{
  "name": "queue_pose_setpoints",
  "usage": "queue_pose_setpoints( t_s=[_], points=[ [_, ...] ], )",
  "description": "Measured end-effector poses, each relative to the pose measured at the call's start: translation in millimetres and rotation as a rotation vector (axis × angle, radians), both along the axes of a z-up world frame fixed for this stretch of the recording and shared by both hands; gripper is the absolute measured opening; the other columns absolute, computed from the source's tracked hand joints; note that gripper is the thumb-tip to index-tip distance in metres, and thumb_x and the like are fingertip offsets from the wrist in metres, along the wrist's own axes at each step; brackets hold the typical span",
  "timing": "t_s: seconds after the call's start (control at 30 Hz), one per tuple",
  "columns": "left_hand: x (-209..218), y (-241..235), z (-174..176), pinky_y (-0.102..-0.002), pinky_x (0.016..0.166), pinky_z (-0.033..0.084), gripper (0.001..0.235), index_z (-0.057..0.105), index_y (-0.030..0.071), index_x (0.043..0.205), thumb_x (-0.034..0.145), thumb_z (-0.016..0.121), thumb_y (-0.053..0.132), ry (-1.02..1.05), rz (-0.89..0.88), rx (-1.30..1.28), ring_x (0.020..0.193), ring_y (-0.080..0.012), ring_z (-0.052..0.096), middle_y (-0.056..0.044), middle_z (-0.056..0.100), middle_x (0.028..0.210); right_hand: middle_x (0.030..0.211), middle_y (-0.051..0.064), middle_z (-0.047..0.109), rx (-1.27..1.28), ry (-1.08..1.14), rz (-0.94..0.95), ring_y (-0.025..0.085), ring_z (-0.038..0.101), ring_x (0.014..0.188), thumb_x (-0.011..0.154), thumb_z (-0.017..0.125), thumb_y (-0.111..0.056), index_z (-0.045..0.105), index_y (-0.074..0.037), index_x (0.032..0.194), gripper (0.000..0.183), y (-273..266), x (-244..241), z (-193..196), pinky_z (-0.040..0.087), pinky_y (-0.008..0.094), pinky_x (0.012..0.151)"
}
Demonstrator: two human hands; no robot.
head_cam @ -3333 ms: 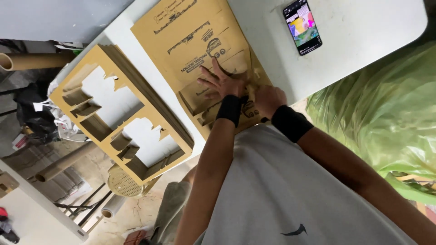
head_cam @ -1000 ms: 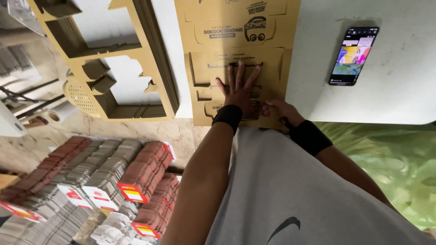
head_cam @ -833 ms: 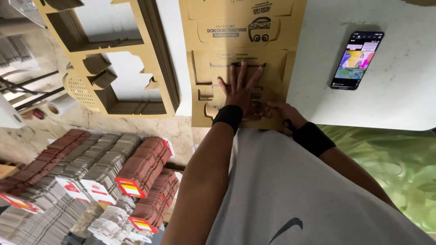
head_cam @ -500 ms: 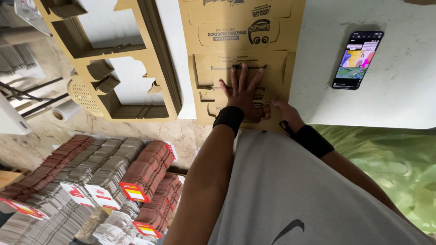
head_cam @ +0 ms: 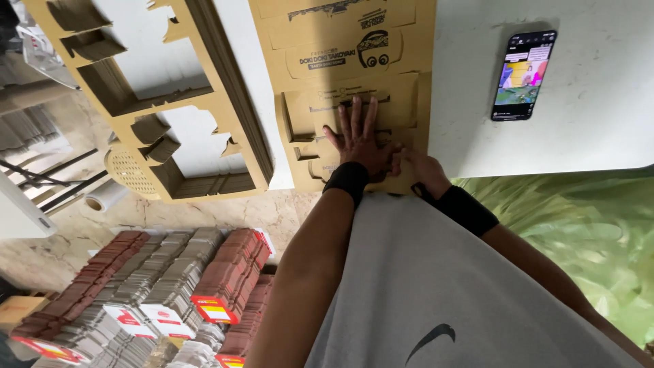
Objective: Manually folding flat cardboard templates into assembled boxes at a workstation.
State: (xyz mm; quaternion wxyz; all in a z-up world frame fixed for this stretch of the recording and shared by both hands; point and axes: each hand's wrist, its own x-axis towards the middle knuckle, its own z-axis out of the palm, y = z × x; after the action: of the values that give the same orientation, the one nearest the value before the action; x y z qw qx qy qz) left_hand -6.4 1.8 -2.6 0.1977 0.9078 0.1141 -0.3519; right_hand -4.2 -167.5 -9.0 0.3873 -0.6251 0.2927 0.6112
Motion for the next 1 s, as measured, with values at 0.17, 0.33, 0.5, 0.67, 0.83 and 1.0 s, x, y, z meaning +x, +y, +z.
queue_pose_setpoints(
  t_s=[0.17,0.33,0.5,0.67,0.83,1.0],
  points=[
    [3,-2,-9,-0.078,0.116,-0.012,0.110,-0.019,0.041,0.163,0.094,0.061,0.072,0.081,-0.028,0.048,0.158,-0.0377,-0.017,-0.002,-0.022,0.172,0.149,0.028,0.052,0.216,-0.057,0.064,0.046,0.047,0.140,0.105,0.044,-0.054,0.046,-0.001,0.153,0.071,3,17,34,0.040,0.055,0.118],
    [5,-3,-11,-0.078,0.116,-0.010,0.110,-0.022,0.039,0.163,0.093,0.053,0.080,0.120,-0.082,0.080,0.157,-0.0387,-0.018,-0.004,-0.026,0.171,0.127,0.017,0.071,0.244,0.278,-0.620,0.030,0.069,0.111,0.095,0.074,-0.048,0.066,-0.009,0.135,0.057,-39,-46,-94,0.058,0.048,0.093],
    [6,-1,-19,-0.078,0.117,-0.004,0.110,-0.018,0.036,0.164,0.092,0.053,0.078,0.088,-0.164,0.143,0.158,-0.0407,-0.012,-0.006,-0.021,0.171,0.107,0.015,0.073,0.221,0.319,-0.526,0.029,0.070,0.102,0.088,0.074,-0.052,0.072,-0.006,0.119,0.055,-53,-10,-64,0.060,0.047,0.086],
    [1,1,-21,-0.080,0.116,-0.003,0.116,-0.016,0.037,0.164,0.087,0.057,0.081,0.075,-0.156,0.141,0.158,-0.0415,-0.009,-0.006,-0.019,0.172,0.097,0.019,0.076,0.120,0.340,-0.625,0.035,0.073,0.097,0.087,0.082,-0.039,0.076,-0.002,0.110,0.044,-38,-21,-64,0.060,0.052,0.081],
    [-3,1,-15,-0.080,0.115,-0.005,0.116,-0.015,0.037,0.166,0.090,0.062,0.078,0.029,-0.164,0.145,0.158,-0.0419,-0.010,-0.006,-0.019,0.173,0.164,0.018,0.038,0.078,0.205,-0.137,0.038,0.029,0.154,0.083,0.070,-0.073,0.038,-0.006,0.159,0.106,-10,47,64,0.023,0.057,0.125],
    [-3,2,-11,-0.078,0.117,-0.006,0.111,-0.013,0.039,0.165,0.091,0.061,0.076,0.015,-0.074,0.034,0.158,-0.0400,-0.015,-0.004,-0.020,0.173,0.107,0.017,0.067,-0.092,-0.217,-0.045,0.031,0.065,0.102,0.089,0.077,-0.065,0.066,-0.005,0.126,0.072,-36,10,9,0.057,0.050,0.083]
  ],
)
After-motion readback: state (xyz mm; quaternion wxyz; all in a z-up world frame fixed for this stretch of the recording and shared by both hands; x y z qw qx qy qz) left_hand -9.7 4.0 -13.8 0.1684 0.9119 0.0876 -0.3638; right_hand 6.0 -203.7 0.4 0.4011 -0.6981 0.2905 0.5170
